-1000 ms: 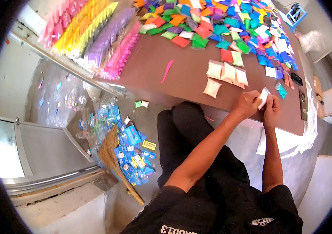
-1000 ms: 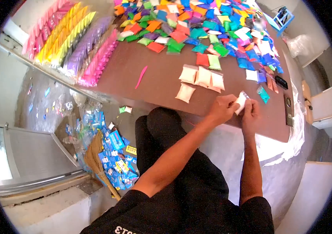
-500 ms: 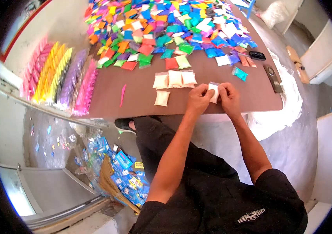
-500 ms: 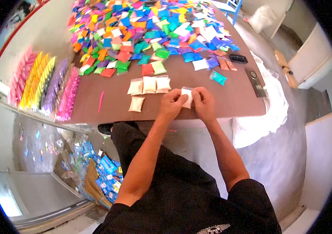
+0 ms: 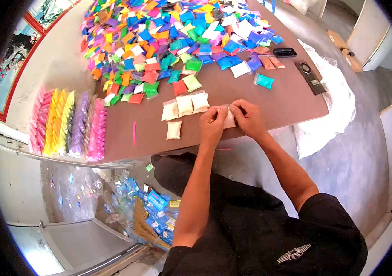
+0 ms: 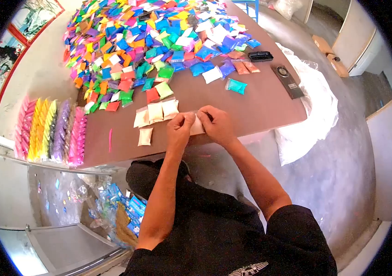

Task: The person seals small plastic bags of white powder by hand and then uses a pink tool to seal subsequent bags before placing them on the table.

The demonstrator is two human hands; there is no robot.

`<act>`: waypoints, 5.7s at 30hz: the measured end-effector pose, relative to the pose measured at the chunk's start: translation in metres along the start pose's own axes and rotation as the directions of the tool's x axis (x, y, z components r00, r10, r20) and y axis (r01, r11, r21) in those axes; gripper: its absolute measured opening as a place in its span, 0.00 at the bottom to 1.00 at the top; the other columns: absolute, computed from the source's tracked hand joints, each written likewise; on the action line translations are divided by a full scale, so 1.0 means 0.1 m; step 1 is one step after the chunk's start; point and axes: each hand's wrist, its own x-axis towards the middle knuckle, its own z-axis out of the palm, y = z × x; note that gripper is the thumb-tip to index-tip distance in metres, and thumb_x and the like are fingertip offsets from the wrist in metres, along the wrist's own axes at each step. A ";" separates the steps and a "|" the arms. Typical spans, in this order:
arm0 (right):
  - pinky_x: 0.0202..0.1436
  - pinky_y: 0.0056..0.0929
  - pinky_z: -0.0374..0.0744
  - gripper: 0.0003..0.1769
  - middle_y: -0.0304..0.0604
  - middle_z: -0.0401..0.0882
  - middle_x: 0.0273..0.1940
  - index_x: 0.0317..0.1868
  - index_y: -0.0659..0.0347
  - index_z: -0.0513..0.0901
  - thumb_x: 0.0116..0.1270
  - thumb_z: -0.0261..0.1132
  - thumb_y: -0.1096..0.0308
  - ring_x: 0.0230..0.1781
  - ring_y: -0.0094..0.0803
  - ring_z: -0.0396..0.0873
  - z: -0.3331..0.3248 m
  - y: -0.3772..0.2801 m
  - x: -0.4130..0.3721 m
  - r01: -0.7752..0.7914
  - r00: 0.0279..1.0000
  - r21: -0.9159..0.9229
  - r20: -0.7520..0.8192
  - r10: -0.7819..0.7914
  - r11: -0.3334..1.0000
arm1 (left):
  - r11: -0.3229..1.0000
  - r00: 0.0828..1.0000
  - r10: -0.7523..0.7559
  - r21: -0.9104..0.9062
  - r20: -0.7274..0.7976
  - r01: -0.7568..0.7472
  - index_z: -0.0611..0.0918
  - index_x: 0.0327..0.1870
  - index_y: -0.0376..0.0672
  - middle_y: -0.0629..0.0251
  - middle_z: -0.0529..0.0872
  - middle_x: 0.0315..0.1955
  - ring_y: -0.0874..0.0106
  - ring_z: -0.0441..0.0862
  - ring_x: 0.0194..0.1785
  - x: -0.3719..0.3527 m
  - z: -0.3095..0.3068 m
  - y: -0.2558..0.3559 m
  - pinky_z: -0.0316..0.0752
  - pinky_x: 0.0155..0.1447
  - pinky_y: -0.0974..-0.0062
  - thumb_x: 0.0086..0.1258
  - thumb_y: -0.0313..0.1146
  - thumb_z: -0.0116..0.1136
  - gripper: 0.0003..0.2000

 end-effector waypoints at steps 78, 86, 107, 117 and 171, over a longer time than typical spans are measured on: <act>0.36 0.21 0.77 0.07 0.32 0.82 0.33 0.46 0.65 0.84 0.75 0.68 0.69 0.33 0.16 0.77 0.03 0.05 -0.01 -0.082 0.988 0.315 -0.100 0.119 0.945 | 0.991 0.984 -0.125 0.066 0.129 0.117 0.86 0.52 0.34 0.68 0.90 0.36 0.82 0.83 0.38 -0.14 -0.01 0.28 0.79 0.44 0.80 0.76 0.31 0.67 0.11; 0.36 0.19 0.75 0.07 0.31 0.82 0.33 0.45 0.64 0.84 0.77 0.67 0.68 0.33 0.14 0.75 -0.02 0.09 -0.02 -0.117 0.992 0.268 -0.020 0.127 0.956 | 0.983 0.971 -0.158 0.118 0.178 0.138 0.87 0.52 0.35 0.69 0.90 0.36 0.82 0.83 0.38 -0.12 -0.10 0.25 0.77 0.43 0.81 0.75 0.31 0.68 0.11; 0.37 0.17 0.77 0.05 0.30 0.82 0.34 0.44 0.65 0.83 0.77 0.66 0.71 0.33 0.14 0.77 -0.02 0.00 -0.03 -0.187 0.979 0.318 -0.023 0.204 0.930 | 0.978 0.980 -0.189 -0.075 0.069 0.194 0.81 0.61 0.34 0.69 0.88 0.39 0.82 0.81 0.39 -0.12 -0.13 0.23 0.77 0.43 0.82 0.74 0.30 0.69 0.18; 0.38 0.19 0.80 0.05 0.34 0.85 0.35 0.44 0.65 0.82 0.76 0.66 0.72 0.35 0.16 0.81 0.00 -0.06 -0.04 -0.198 0.980 0.324 0.034 0.198 0.925 | 0.984 0.979 -0.161 -0.056 0.125 0.169 0.82 0.59 0.34 0.66 0.89 0.42 0.79 0.85 0.44 -0.11 -0.16 0.17 0.79 0.47 0.80 0.73 0.29 0.70 0.17; 0.33 0.19 0.73 0.06 0.32 0.84 0.33 0.44 0.63 0.88 0.71 0.72 0.69 0.30 0.14 0.75 -0.06 0.04 -0.03 -0.138 0.989 0.171 0.073 0.127 0.976 | 0.976 0.982 -0.185 -0.116 0.024 0.186 0.87 0.48 0.36 0.76 0.86 0.35 0.85 0.78 0.39 -0.11 -0.12 0.30 0.73 0.43 0.84 0.79 0.33 0.66 0.09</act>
